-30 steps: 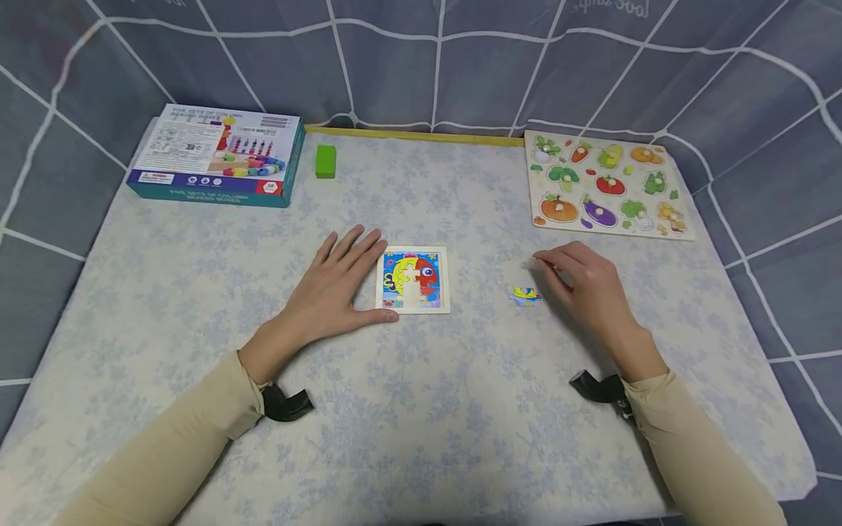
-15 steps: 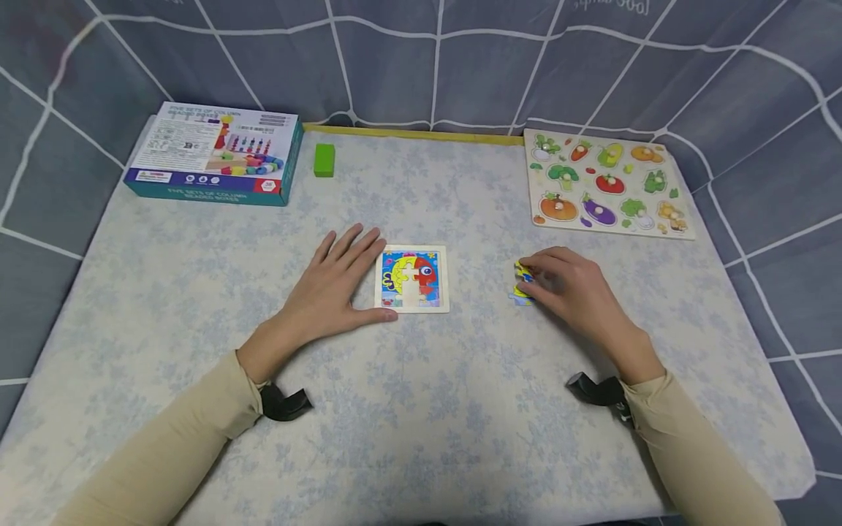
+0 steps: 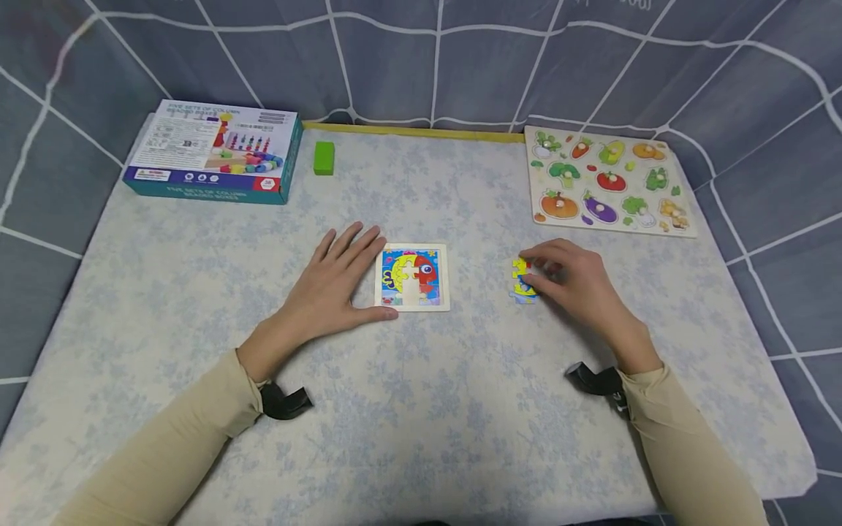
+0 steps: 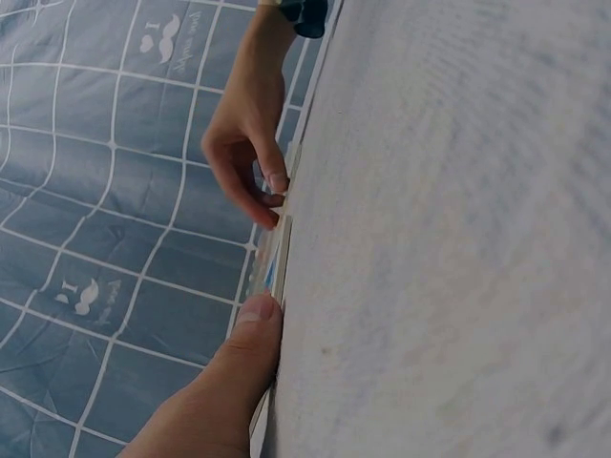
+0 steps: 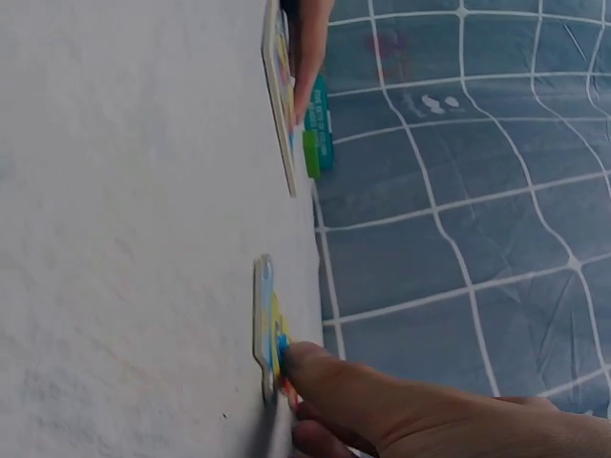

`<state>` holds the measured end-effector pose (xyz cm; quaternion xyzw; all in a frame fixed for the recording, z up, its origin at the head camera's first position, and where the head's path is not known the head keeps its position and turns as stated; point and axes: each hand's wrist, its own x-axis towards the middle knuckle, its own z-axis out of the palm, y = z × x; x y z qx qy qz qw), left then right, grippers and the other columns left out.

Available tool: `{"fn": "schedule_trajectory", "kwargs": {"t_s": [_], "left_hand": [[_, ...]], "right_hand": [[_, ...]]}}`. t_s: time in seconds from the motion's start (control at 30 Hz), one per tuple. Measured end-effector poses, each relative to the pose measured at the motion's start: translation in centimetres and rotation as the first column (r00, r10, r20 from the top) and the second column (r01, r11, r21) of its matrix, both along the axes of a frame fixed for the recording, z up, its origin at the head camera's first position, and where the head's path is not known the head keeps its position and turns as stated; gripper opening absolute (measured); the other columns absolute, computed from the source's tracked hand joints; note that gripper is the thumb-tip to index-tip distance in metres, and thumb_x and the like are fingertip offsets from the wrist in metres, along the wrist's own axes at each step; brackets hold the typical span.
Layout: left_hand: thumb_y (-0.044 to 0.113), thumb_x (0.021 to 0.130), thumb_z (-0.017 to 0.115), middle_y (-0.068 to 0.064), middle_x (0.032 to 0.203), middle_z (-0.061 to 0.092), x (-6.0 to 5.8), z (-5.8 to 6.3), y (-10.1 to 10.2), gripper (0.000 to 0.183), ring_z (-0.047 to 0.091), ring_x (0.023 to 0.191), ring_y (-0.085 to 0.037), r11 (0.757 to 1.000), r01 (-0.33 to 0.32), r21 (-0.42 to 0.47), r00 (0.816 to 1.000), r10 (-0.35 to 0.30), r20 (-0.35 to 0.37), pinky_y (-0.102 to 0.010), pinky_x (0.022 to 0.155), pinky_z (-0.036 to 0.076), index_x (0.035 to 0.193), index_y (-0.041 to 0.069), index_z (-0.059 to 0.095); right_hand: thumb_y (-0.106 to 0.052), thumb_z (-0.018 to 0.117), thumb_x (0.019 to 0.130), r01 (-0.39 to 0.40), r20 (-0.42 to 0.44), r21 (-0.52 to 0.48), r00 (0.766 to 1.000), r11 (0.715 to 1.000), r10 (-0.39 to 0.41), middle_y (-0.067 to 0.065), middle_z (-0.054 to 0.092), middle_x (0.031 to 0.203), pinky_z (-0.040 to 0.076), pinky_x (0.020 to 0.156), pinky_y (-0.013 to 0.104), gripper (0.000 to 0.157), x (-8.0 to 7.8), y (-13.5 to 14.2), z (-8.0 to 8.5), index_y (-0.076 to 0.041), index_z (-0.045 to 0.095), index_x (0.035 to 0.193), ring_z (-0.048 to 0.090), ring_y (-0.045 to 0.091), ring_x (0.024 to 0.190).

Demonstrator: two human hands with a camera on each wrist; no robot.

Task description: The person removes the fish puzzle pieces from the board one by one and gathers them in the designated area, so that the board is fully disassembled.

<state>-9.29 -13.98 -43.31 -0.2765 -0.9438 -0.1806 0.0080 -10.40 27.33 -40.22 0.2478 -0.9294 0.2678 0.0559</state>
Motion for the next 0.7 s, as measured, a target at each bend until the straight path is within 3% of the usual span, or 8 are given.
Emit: {"fn": "schedule_trajectory", "kwargs": {"t_s": [0.2,0.7], "left_hand": [[0.076,0.079,0.073,-0.008,0.176,0.024,0.00,-0.03,0.04,0.118,0.013,0.164,-0.033,1.000,0.000,-0.004,1.000,0.000,0.002,-0.058,0.133,0.004,0.168,0.013,0.029],[0.074,0.079,0.074,-0.009,0.176,0.024,-0.03,0.00,0.01,0.117,0.013,0.164,-0.033,1.000,-0.002,0.004,1.000,0.002,0.004,-0.059,0.133,0.004,0.168,0.013,0.029]], "right_hand": [[-0.004,0.084,0.089,0.002,0.025,-0.021,1.000,1.000,-0.001,0.004,0.075,0.116,0.054,0.077,0.028,0.032,-0.19,0.59,-0.19,-0.010,0.079,0.120,0.070,0.017,0.085],[-0.004,0.083,0.090,-0.012,0.017,-0.043,1.000,0.999,0.012,0.005,0.075,0.120,0.049,0.079,0.030,0.031,-0.53,0.72,-0.73,-0.013,0.079,0.119,0.065,0.018,0.092]]}}
